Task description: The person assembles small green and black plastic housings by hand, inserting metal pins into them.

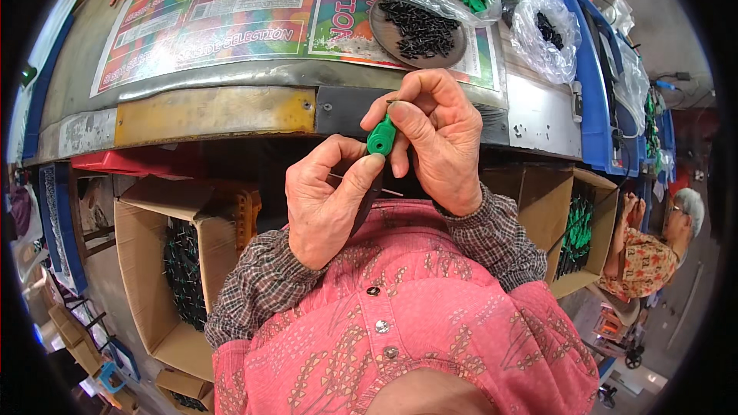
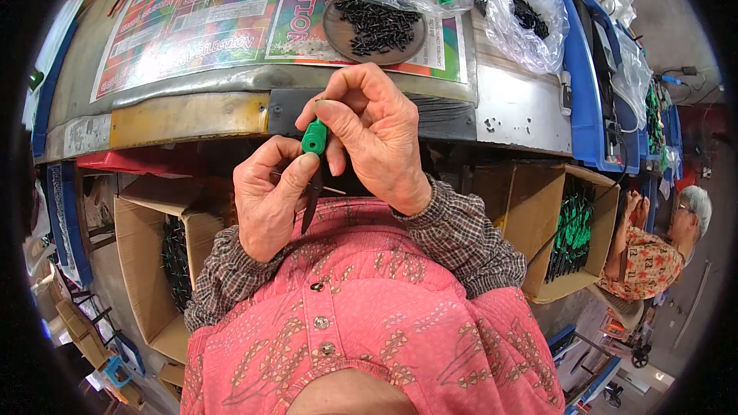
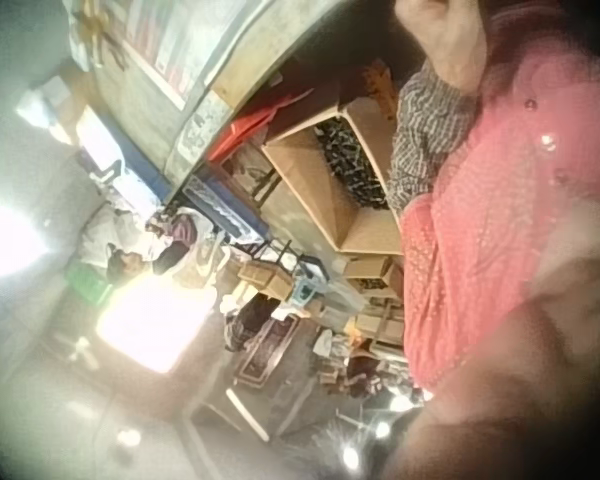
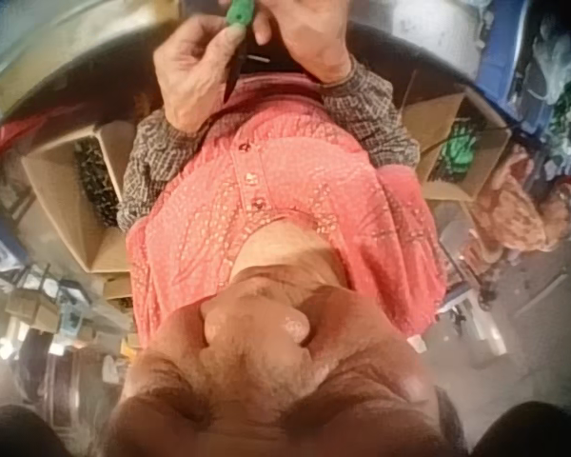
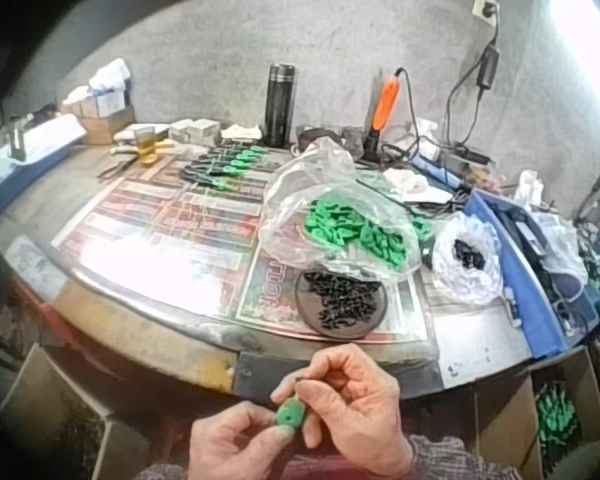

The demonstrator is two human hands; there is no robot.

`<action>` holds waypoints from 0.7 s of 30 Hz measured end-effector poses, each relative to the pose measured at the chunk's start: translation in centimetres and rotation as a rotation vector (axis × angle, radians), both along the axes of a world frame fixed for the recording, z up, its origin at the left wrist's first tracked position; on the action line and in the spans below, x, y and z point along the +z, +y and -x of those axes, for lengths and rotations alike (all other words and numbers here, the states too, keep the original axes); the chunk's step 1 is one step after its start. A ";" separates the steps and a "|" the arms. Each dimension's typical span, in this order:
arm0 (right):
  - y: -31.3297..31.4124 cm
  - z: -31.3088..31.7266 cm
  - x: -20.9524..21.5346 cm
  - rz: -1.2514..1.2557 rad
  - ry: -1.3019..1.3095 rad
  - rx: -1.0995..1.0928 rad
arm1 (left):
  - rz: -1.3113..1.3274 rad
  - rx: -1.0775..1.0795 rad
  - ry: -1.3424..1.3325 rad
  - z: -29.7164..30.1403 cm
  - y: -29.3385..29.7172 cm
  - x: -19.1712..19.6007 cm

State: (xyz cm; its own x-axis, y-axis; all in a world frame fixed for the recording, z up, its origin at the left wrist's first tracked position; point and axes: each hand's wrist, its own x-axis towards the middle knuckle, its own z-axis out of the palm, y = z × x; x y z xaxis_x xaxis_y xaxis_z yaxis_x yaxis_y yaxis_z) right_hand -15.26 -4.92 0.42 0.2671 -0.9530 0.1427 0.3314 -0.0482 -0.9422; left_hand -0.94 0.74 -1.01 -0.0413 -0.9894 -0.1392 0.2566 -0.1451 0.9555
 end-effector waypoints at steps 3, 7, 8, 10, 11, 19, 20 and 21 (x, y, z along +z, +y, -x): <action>0.2 -0.2 0.0 0.000 0.013 -0.042 | -0.005 0.011 0.006 0.1 0.1 -0.1; 0.2 -0.2 -0.6 0.037 0.016 -0.052 | -0.015 0.024 0.031 0.2 0.2 -0.1; 0.2 -0.2 -0.7 0.034 0.014 -0.049 | -0.015 0.024 0.032 0.2 0.2 -0.2; 0.1 -0.2 -0.7 0.030 0.013 -0.047 | -0.009 0.030 -0.007 0.1 0.2 -0.3; 0.0 0.0 -0.5 0.013 0.020 -0.021 | -0.011 0.030 -0.007 0.0 0.2 -0.3; -0.4 0.2 0.1 -0.066 0.015 0.039 | -0.010 -0.003 0.025 -0.3 -0.2 -0.4; -0.5 0.2 0.1 -0.067 0.005 0.036 | -0.010 -0.003 0.024 -0.3 -0.2 -0.3; -0.5 0.1 0.1 -0.067 -0.005 0.034 | -0.006 -0.001 0.019 -0.4 -0.3 -0.2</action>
